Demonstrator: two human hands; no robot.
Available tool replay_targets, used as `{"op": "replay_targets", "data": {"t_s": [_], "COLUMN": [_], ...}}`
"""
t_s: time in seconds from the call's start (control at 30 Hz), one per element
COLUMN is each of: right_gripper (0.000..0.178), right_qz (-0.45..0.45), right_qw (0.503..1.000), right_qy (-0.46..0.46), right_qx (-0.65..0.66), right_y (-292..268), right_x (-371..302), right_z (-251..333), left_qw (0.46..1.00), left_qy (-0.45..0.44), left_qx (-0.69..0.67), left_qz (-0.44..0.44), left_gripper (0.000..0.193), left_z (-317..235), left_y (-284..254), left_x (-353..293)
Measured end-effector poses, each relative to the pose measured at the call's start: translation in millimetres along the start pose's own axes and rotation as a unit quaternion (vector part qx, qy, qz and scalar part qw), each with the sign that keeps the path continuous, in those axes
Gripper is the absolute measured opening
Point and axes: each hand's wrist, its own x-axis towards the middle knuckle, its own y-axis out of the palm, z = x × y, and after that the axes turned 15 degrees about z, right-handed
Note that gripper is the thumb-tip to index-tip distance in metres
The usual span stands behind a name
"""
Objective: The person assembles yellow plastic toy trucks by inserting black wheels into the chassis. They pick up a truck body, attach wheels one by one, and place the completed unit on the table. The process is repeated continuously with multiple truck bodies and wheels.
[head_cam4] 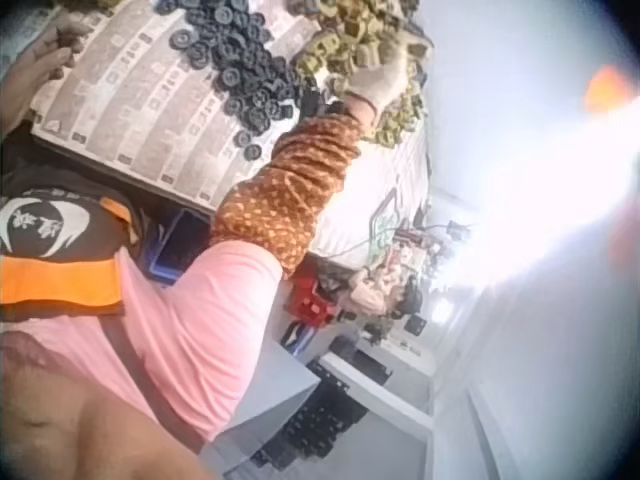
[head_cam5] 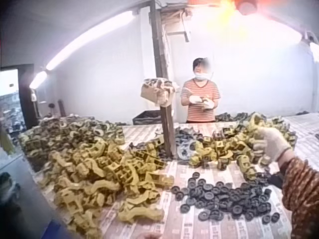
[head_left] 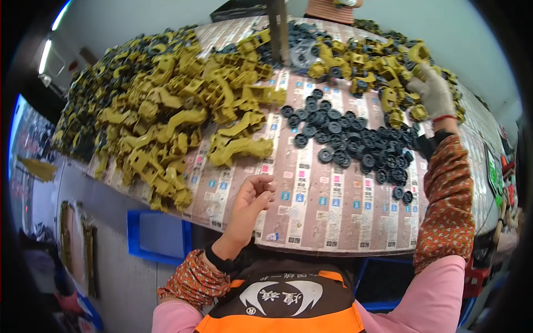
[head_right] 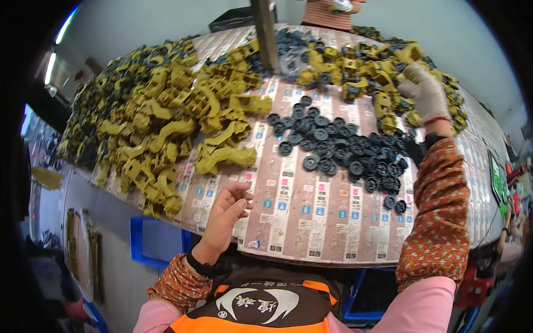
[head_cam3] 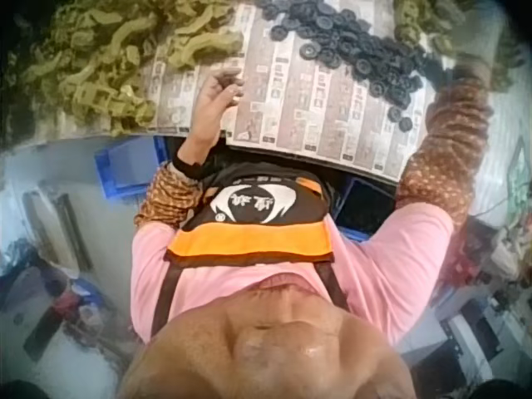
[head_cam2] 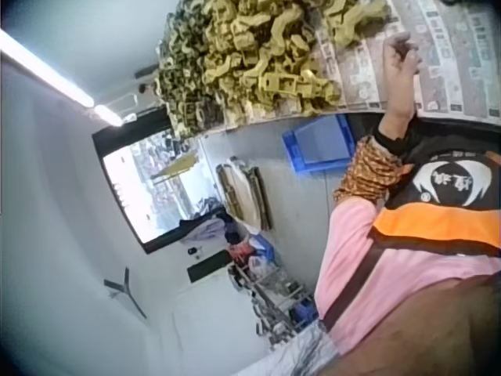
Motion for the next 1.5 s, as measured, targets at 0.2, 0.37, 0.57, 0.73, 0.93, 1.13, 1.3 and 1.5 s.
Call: {"op": "replay_targets", "data": {"t_s": [0.2, 0.37, 0.57, 0.73, 0.93, 1.13, 1.3, 1.5], "right_gripper": [0.052, 0.043, 0.06, 0.043, 0.041, 0.029, 0.023, 0.021], "right_qz": [0.024, 0.25, 0.347, 0.318, 0.431, 0.246, 0.115, 0.14], "right_qw": [0.998, 0.92, 0.833, 0.874, 0.861, 0.921, 0.822, 0.761], "right_qy": [0.048, 0.072, -0.091, -0.053, 0.272, 0.014, 0.015, 0.044], "right_qx": [-0.016, -0.294, -0.422, -0.363, -0.001, -0.301, -0.557, -0.631], "right_y": [120, 249, 368, 369, 331, 263, 223, 241], "right_x": [-26, -78, -128, -139, -202, -222, -178, -170], "right_z": [23, -14, -29, -35, 2, -34, -52, -61], "left_qw": [0.997, 0.992, 0.984, 0.975, 0.953, 0.953, 0.961, 0.957], "left_qy": [0.025, 0.039, 0.003, -0.013, 0.022, 0.013, -0.013, -0.041], "left_qx": [-0.012, -0.048, -0.14, -0.198, -0.301, -0.302, -0.272, -0.28], "left_qz": [-0.069, -0.108, -0.11, -0.097, -0.006, -0.013, 0.042, 0.059], "left_gripper": [0.035, 0.042, 0.05, 0.057, 0.044, 0.038, 0.045, 0.055], "left_z": [11, 11, 9, 14, 20, 16, 4, 11], "left_y": [-33, -43, -41, -38, -36, -6, 7, 10], "left_x": [-7, 0, -3, -3, -1, 3, 5, -7]}}
